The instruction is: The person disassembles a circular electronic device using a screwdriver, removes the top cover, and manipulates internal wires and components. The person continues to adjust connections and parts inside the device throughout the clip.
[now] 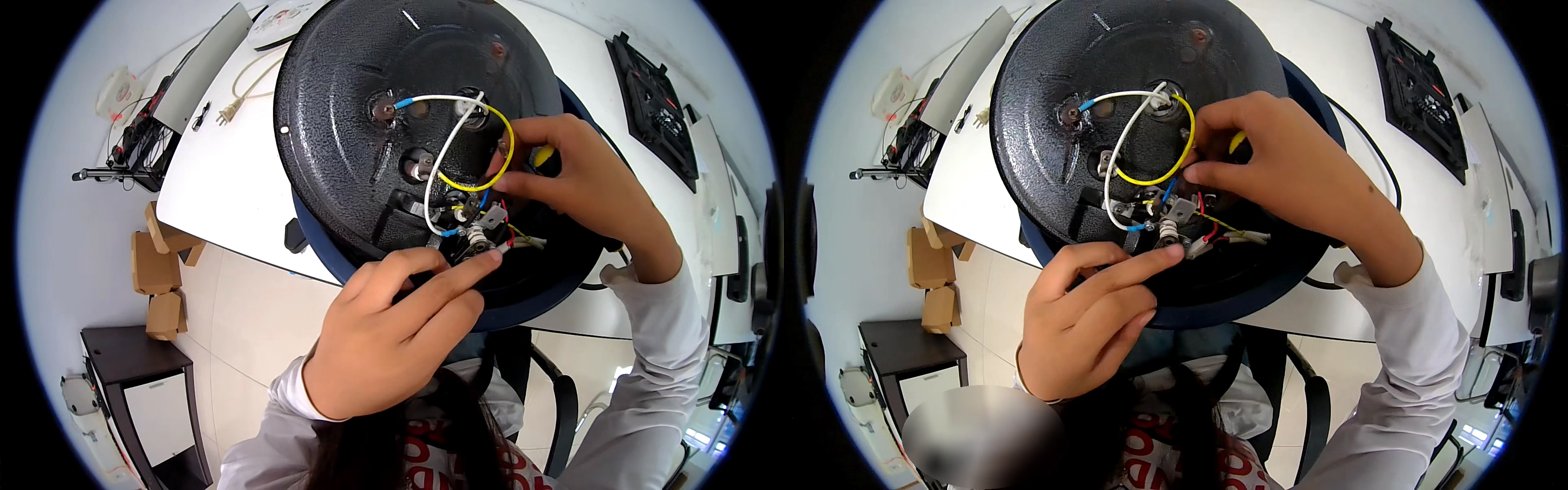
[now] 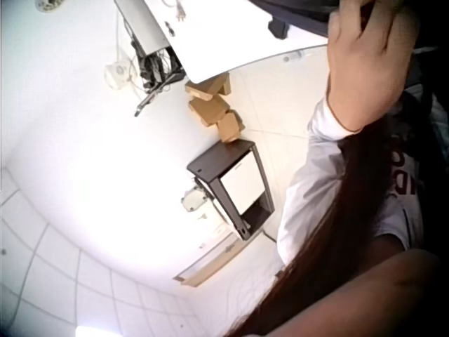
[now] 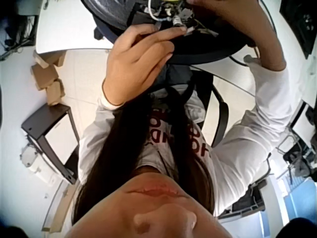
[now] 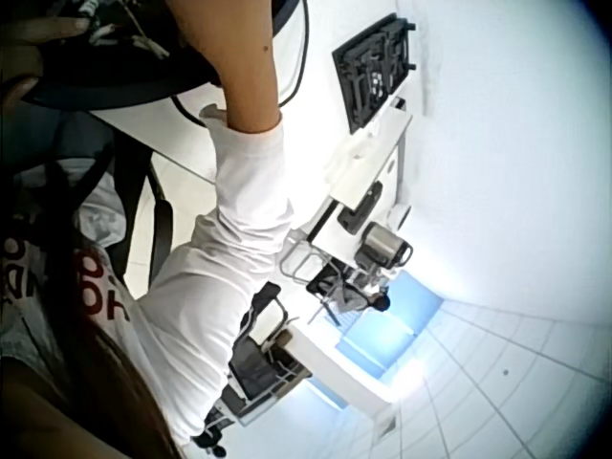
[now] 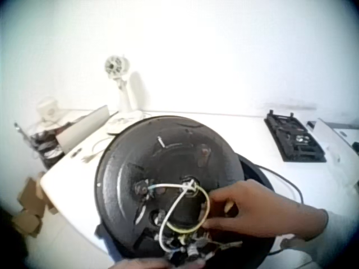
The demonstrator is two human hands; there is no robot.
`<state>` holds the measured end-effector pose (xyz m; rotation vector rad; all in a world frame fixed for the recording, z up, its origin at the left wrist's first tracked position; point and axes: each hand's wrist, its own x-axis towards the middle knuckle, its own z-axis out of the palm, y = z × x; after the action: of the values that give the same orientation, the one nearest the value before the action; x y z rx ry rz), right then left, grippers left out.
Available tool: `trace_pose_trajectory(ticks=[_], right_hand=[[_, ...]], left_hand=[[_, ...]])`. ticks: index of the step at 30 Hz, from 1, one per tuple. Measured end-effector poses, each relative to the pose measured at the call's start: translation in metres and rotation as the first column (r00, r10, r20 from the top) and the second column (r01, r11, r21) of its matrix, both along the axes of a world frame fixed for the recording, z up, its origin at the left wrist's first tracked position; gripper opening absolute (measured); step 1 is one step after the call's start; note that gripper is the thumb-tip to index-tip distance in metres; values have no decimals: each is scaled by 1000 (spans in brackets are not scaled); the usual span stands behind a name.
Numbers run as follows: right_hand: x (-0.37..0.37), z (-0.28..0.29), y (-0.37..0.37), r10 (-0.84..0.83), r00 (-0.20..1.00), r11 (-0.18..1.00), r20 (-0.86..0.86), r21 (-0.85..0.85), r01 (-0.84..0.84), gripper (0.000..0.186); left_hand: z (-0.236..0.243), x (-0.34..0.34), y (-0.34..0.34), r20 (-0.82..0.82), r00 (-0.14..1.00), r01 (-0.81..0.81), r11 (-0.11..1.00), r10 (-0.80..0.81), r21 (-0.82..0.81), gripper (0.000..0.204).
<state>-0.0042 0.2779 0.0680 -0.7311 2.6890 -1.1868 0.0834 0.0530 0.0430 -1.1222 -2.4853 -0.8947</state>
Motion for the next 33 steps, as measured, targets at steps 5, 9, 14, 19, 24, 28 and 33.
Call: trace_pose_trajectory(ticks=[5,9,14,19,24,28,33], right_hand=[[-2,5,-10,-23,999,1000,-33,14,23,16],[5,0,-10,-104,936,994,-337,6,112,20],[28,13,0,-113,876,986,-469,55,157,24],[59,4,9,192,866,942,-463,333,-30,32],[72,-13,-10,59,845,949,-531,291,117,43],[75,-12,-21,23,858,911,-512,365,193,49],[74,-9,-20,14,884,912,-468,369,181,48]], left_hand=[[-5,-1,8,-78,996,-59,993,51,-104,25],[-11,-3,9,-88,993,-89,991,80,-103,14],[-14,-1,18,5,998,-69,997,69,18,14],[-12,6,22,95,993,-69,996,64,50,21],[-8,8,26,224,972,-110,983,75,148,21],[-15,9,24,275,960,-141,932,47,334,21],[-13,8,19,321,947,-129,899,-14,419,22]])
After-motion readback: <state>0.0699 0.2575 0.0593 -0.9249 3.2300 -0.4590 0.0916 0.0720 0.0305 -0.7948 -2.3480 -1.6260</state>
